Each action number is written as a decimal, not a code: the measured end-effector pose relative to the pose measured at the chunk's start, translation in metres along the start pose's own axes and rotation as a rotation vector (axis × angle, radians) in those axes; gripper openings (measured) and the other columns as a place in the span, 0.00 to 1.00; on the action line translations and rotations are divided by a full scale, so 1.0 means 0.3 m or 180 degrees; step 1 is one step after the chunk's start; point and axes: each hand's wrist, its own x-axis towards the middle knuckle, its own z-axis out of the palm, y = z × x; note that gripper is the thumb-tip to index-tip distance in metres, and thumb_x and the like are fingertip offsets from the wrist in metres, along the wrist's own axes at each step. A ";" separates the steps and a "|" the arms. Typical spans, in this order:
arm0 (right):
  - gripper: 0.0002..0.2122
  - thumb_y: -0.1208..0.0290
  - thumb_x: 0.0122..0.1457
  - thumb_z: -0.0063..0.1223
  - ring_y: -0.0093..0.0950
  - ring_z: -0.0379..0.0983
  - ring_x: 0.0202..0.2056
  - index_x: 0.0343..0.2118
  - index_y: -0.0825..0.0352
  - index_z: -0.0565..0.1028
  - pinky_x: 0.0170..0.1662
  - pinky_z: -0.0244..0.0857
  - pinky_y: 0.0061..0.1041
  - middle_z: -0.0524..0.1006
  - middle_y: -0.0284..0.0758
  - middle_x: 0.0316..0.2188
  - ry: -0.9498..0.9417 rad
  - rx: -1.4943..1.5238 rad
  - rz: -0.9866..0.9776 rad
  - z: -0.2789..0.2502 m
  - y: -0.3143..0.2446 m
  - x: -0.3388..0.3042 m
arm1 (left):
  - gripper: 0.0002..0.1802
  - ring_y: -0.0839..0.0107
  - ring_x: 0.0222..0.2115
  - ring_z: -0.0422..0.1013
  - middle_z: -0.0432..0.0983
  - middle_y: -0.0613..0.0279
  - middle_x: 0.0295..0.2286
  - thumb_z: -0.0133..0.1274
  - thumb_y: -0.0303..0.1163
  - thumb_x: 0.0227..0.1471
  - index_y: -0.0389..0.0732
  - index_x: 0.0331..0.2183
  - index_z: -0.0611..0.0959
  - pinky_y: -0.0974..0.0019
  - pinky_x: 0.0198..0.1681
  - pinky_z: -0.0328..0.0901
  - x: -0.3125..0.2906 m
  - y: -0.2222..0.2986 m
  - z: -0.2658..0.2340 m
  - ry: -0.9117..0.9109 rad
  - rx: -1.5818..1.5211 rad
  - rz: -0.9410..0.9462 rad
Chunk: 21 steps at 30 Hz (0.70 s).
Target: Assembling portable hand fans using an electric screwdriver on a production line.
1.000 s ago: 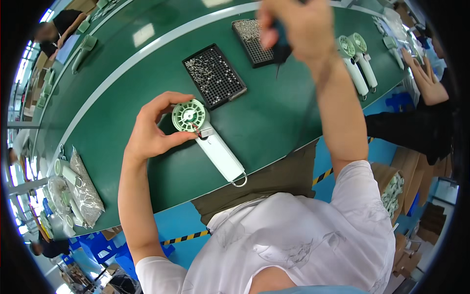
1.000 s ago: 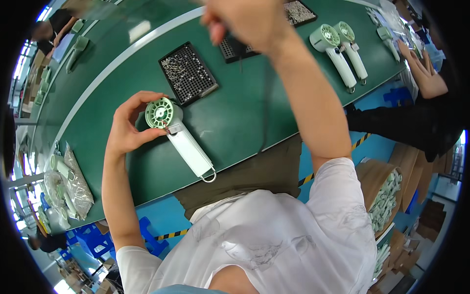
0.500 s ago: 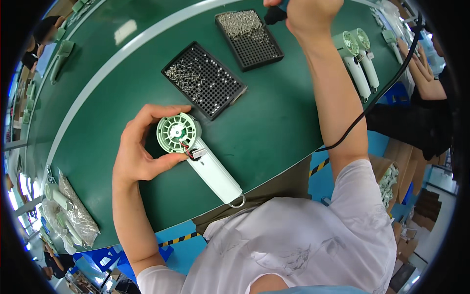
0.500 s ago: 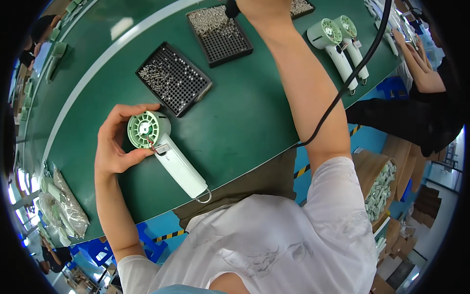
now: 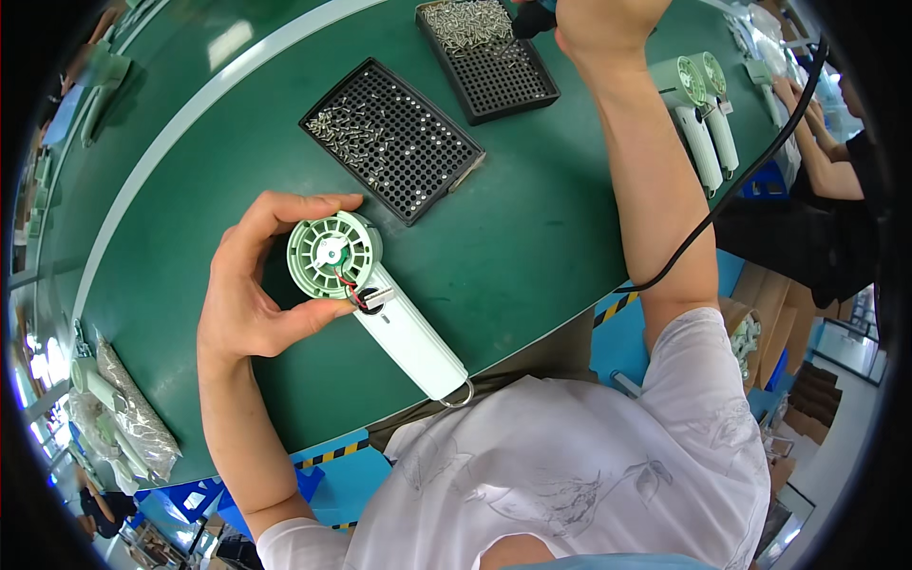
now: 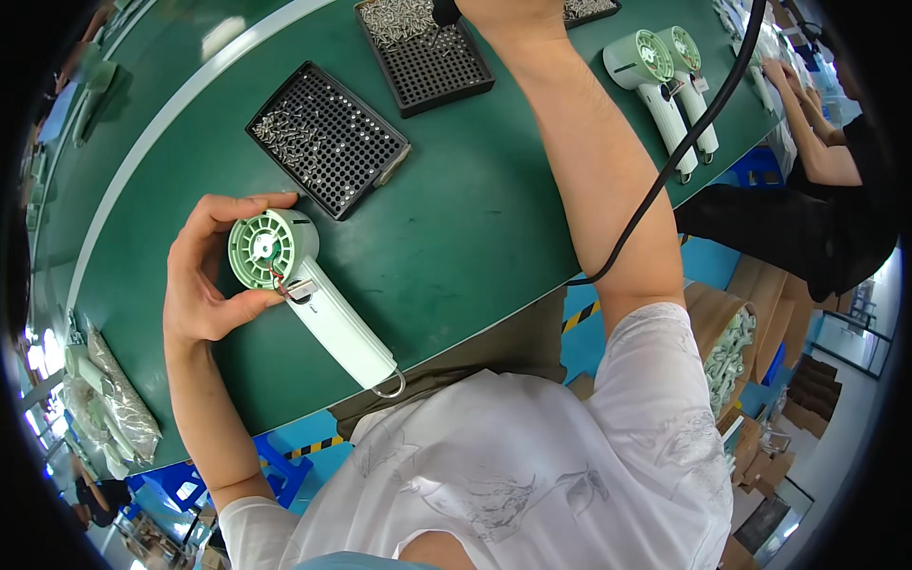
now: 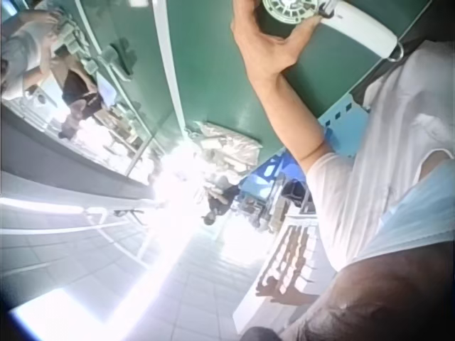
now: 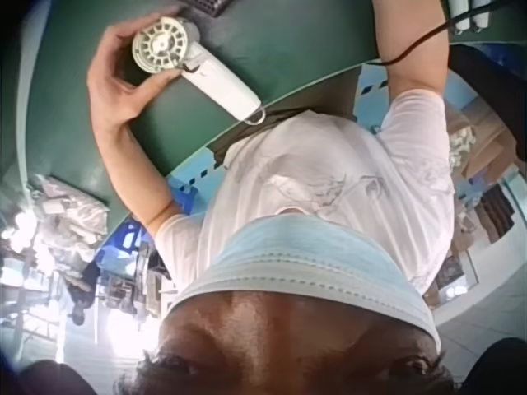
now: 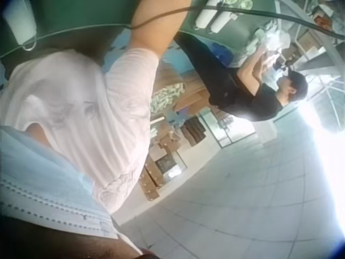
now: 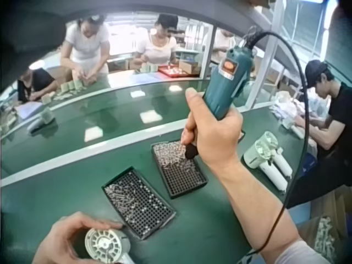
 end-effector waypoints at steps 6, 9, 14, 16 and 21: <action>0.13 0.70 0.64 0.61 0.23 0.70 0.12 0.24 0.70 0.75 0.16 0.63 0.24 0.72 0.32 0.14 0.0033 -0.0027 0.0040 0.000 -0.001 -0.002 | 0.39 0.57 0.53 0.75 0.78 0.43 0.50 0.76 0.28 0.37 0.33 0.51 0.76 0.58 0.58 0.67 0.000 0.003 0.004 0.0017 -0.0098 -0.0054; 0.13 0.70 0.64 0.61 0.23 0.70 0.12 0.24 0.70 0.75 0.16 0.63 0.24 0.72 0.32 0.14 0.0031 -0.0020 0.0047 -0.004 0.006 0.002 | 0.39 0.57 0.53 0.75 0.78 0.43 0.50 0.76 0.28 0.37 0.33 0.51 0.76 0.58 0.58 0.67 0.000 0.001 0.002 0.0008 -0.0090 -0.0029; 0.13 0.70 0.64 0.61 0.23 0.70 0.12 0.24 0.70 0.75 0.16 0.63 0.23 0.72 0.33 0.14 0.0001 -0.0059 0.0010 -0.010 0.006 0.001 | 0.39 0.55 0.55 0.74 0.78 0.44 0.50 0.76 0.28 0.38 0.33 0.51 0.76 0.58 0.58 0.67 0.001 0.000 0.005 0.0007 -0.0117 -0.0015; 0.13 0.70 0.64 0.61 0.23 0.70 0.12 0.24 0.69 0.75 0.16 0.63 0.23 0.72 0.33 0.14 0.0048 -0.0077 0.0040 -0.012 0.006 0.000 | 0.39 0.55 0.55 0.74 0.78 0.44 0.50 0.76 0.28 0.38 0.33 0.51 0.76 0.57 0.58 0.67 0.001 -0.005 0.003 -0.0001 -0.0119 0.0000; 0.13 0.69 0.64 0.62 0.23 0.70 0.12 0.24 0.69 0.75 0.16 0.63 0.23 0.73 0.32 0.14 -0.0024 -0.0138 0.0054 -0.012 0.026 0.002 | 0.39 0.54 0.55 0.74 0.78 0.45 0.50 0.76 0.28 0.38 0.32 0.52 0.76 0.57 0.59 0.67 0.002 -0.007 0.001 -0.0014 -0.0109 0.0013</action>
